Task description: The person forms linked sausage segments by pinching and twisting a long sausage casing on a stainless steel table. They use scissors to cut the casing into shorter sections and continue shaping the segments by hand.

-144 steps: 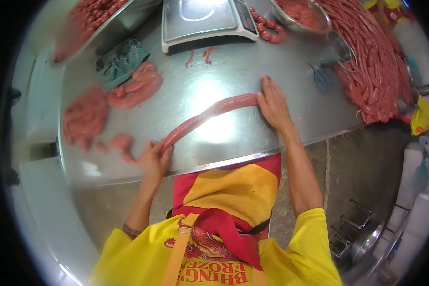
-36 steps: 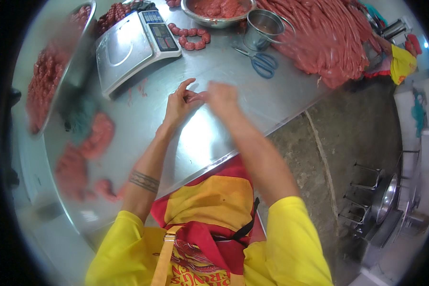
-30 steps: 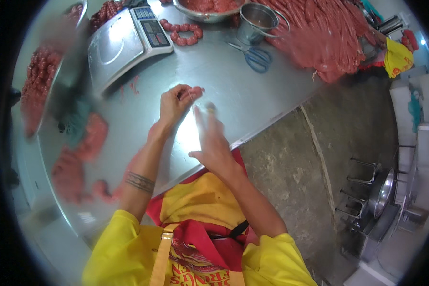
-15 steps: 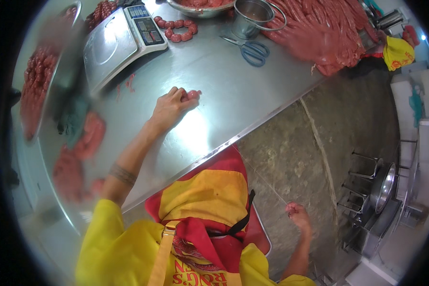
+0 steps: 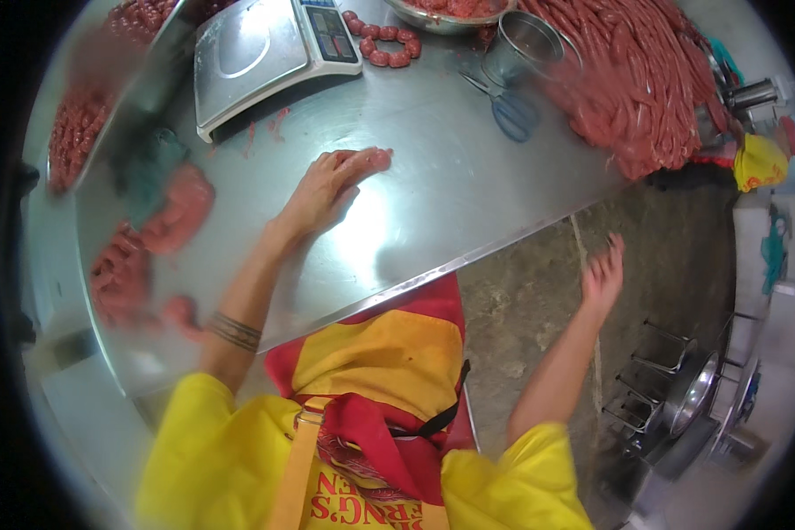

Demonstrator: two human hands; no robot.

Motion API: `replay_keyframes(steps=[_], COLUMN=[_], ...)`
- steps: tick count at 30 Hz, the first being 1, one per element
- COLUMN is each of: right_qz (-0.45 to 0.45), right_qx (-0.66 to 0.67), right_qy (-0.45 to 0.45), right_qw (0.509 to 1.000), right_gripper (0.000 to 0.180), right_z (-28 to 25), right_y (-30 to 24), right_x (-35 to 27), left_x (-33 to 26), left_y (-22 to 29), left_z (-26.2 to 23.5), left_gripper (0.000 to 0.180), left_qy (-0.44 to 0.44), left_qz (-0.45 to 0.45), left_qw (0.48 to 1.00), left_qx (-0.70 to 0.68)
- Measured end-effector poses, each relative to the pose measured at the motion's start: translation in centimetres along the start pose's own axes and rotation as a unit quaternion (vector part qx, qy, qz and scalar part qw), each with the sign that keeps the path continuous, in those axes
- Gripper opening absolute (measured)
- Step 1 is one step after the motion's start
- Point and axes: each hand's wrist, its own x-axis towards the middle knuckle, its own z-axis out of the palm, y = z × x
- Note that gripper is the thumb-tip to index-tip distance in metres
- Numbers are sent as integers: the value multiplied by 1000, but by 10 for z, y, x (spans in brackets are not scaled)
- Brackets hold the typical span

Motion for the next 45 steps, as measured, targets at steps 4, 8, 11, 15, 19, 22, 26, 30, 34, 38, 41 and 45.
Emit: replay_keyframes(steps=[4, 8, 11, 15, 19, 22, 26, 30, 34, 38, 41, 45], right_qz=[-83, -44, -62, -121, -44, 98, 271, 156, 238, 200, 143, -111], right_qx=[-880, -816, -782, -668, -612, -576, -592, -681, -601, -642, -555, -553], right_qy=[-130, -354, -384, -364, -314, -228, -182, -106, -220, -137, -146, -272], right_qw=[450, 455, 488, 638, 724, 779, 737, 708, 730, 727, 806, 780], right_gripper=[65, 33, 74, 104, 82, 60, 23, 18, 17, 28, 44, 29], right_z=[235, 358, 339, 274, 191, 114, 39, 29, 45, 73, 127, 240], right_y=[118, 254, 253, 190, 96, 34, -20, -30, -26, 2, 62, 169], right_x=[53, -63, -131, -188, -225, -233, -221, -231, -244, -223, -187, -138], left_x=[-5, -5, -5, -7, -7, -4, -3, -12, -15, -11, -10, -14], left_y=[5, 11, 12, 18, 26, 29, 31, 36, 37, 34, 33, 34], left_z=[4, 14, 18, 20, 19, 17, 15, 12, 7, 8, 10, 8], left_gripper=[66, 57, 31, 21, 24, 26, 19, 17, 27, 38, 42, 31], left_qy=[49, 112, 141, 106, 90, 106, 128, 95, -31, 26, 60, 60], left_qz=[-163, -207, -225, -292, -320, -336, -351, -96, 35, -181, -268, -400], left_qw=[962, 948, 932, 911, 919, 913, 901, 987, 993, 974, 944, 899], left_qx=[-213, -215, -244, -270, -211, -205, -220, -84, 110, -135, -181, -169])
